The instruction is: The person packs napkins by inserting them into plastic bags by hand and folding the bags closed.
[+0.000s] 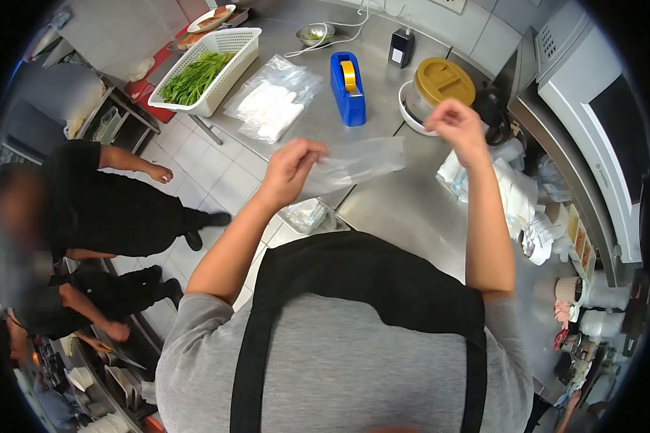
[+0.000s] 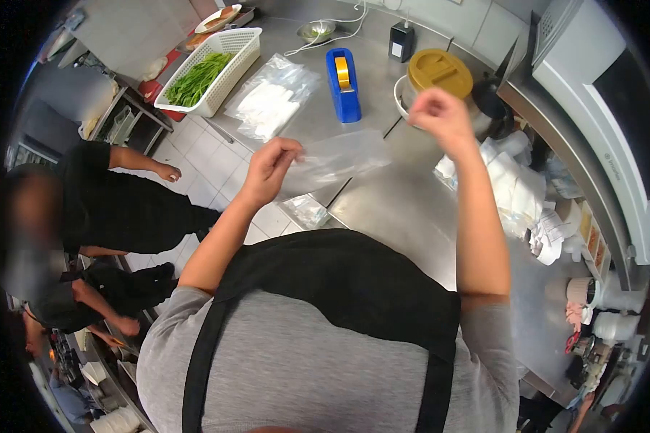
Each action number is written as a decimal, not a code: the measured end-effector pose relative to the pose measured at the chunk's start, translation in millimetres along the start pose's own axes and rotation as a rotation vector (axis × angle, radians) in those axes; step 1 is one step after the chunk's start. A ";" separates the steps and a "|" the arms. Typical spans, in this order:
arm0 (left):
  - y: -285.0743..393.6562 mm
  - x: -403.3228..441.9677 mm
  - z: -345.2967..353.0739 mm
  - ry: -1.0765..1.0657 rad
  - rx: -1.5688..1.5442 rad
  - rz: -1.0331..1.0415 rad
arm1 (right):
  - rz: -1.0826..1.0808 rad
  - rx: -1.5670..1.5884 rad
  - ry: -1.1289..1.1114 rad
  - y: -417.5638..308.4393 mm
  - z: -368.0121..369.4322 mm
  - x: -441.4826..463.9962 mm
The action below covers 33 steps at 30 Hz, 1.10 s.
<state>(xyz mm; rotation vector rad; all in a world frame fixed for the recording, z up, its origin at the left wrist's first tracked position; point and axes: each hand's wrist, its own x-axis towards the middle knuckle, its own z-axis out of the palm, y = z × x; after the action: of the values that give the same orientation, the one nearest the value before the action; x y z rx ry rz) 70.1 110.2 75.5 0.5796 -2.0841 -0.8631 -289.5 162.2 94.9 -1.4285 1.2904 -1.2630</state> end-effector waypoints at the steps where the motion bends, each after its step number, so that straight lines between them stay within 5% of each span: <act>1: -5.4 -3.1 -0.3 0.020 -0.078 -0.069 | -0.032 0.090 0.058 3.8 -4.0 -3.0; 6: -9.3 -3.3 -2.7 0.037 -0.219 -0.063 | -0.088 0.117 0.131 0.0 58.6 -27.3; 10: -12.4 -3.2 -8.1 0.003 -0.239 -0.079 | 0.187 0.472 -0.018 33.5 91.1 -16.6; 16: -15.9 -2.0 -17.3 0.006 -0.265 -0.094 | 0.129 0.507 0.288 65.9 10.6 -29.3; 19: -13.0 5.9 -16.9 -0.025 -0.254 -0.092 | 0.011 0.300 0.177 2.4 55.6 -25.5; 25: -8.4 9.2 -19.1 -0.036 -0.300 -0.113 | 0.272 0.747 -0.019 52.6 87.0 0.3; 29: -15.6 3.5 -20.6 -0.032 -0.361 -0.115 | 0.141 0.752 0.303 82.1 37.0 -5.3; 33: -9.3 4.3 -24.0 -0.092 -0.338 -0.116 | 0.121 0.527 0.055 20.2 59.9 2.5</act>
<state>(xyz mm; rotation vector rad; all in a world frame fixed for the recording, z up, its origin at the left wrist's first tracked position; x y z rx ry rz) 87.9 92.2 81.6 0.4880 -1.9395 -1.2983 -234.1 153.8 65.6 -0.9336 0.9623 -1.4333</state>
